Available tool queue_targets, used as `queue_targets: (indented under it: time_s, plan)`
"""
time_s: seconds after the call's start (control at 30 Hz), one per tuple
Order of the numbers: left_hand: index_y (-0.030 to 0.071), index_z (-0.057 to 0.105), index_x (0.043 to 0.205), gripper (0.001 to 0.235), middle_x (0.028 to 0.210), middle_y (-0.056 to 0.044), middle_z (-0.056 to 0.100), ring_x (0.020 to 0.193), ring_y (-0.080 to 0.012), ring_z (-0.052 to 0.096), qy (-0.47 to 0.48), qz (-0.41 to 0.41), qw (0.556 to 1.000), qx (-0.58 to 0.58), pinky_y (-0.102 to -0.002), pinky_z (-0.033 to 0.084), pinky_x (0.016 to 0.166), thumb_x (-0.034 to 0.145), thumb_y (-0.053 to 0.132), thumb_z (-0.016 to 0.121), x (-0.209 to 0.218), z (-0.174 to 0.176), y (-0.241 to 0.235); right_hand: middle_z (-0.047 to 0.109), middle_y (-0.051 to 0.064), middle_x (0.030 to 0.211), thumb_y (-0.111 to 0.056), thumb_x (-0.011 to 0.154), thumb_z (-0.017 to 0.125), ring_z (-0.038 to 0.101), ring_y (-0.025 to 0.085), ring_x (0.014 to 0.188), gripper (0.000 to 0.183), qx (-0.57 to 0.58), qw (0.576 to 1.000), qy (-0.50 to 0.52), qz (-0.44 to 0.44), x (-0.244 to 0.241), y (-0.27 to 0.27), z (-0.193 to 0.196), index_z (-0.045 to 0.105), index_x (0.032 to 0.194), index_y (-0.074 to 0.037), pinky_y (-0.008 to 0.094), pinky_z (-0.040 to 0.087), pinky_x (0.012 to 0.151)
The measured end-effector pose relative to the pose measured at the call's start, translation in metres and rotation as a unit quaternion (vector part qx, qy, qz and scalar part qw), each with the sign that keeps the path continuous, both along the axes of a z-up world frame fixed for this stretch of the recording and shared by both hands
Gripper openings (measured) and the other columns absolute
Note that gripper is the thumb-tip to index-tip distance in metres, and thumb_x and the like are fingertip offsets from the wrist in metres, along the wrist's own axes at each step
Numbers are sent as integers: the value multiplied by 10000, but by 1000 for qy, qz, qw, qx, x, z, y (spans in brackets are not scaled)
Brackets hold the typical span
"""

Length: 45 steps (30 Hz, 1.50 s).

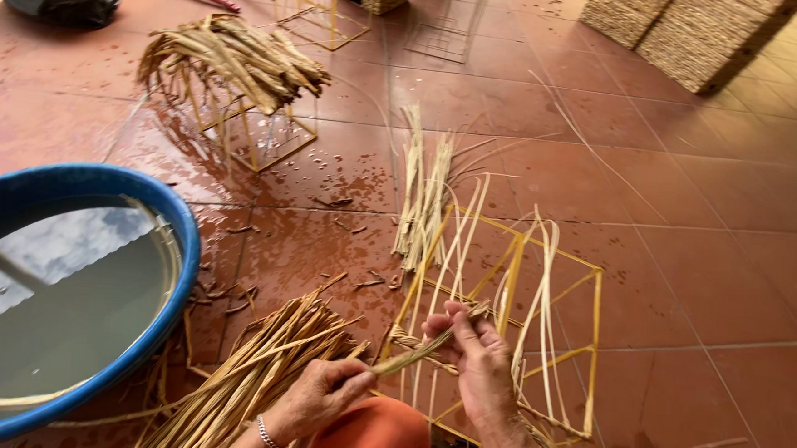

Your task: The person sits on a tiled floor and weaves dried palm leaves into a rectangular metal frame. They repeatedly dip bundles of leaves into a blue basin of water to soften them before weaving them into the structure.

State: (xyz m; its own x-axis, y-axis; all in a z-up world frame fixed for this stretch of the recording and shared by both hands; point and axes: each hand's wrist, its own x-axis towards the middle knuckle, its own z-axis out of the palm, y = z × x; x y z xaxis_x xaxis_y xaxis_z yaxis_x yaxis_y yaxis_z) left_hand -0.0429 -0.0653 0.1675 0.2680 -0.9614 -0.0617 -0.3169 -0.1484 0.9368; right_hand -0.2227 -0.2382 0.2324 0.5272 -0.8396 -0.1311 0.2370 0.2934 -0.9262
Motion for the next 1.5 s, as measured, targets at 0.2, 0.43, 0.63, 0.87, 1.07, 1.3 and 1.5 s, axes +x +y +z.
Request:
queue_targets:
  time_s: [0.2,0.43,0.63,0.87,1.07,1.3,1.5]
  plan:
    - [71,782,944,189,671,-47,708,577,-105,638,-89,17,996,-9,-300,534,575,918,232,687,22,1,-18,736,109,928,-215,1098,492,721,250,877,257,-72,973,-94,-197,-98,-68,37,687,1176,-68,488,633,819]
    - [55,766,1020,172,604,-121,659,486,-200,564,-99,-34,989,-103,-331,505,489,913,183,725,4,14,-57,578,5,887,-260,1247,428,561,148,836,278,-150,923,-197,-294,-281,-121,76,632,1328,-88,402,542,929]
    - [87,789,1065,205,647,-126,700,479,-167,591,-136,-72,984,-89,-317,500,500,913,213,733,-15,35,-69,598,42,950,-229,1246,405,554,158,857,281,-164,922,-209,-281,-349,-130,47,619,1324,-66,374,523,902]
    - [97,782,1019,210,756,-123,753,587,-197,696,-178,128,975,-25,-329,557,578,880,240,716,52,19,2,675,107,1079,-234,1242,468,641,215,967,247,-182,965,22,-189,-258,-104,38,579,1288,-18,437,529,818]
    - [194,790,1120,284,1017,-106,779,954,-280,731,-303,180,872,339,-420,565,876,924,274,599,101,10,131,699,161,1012,-95,1059,563,725,257,857,265,-196,977,78,-9,-76,-46,29,561,1297,22,410,623,760]
    - [303,403,1539,771,1606,1,409,1464,-205,402,-240,84,879,404,-468,375,1179,827,365,692,117,-35,177,750,171,969,-63,945,624,773,243,810,278,-207,939,225,156,81,3,-3,578,1209,8,344,669,674]
    - [202,-14,1608,1515,1698,-152,84,1554,-366,84,-218,88,886,399,-669,70,1204,536,703,933,102,-93,119,731,194,979,-44,952,632,778,260,827,239,-146,930,269,205,126,0,-79,572,1167,45,348,663,664]
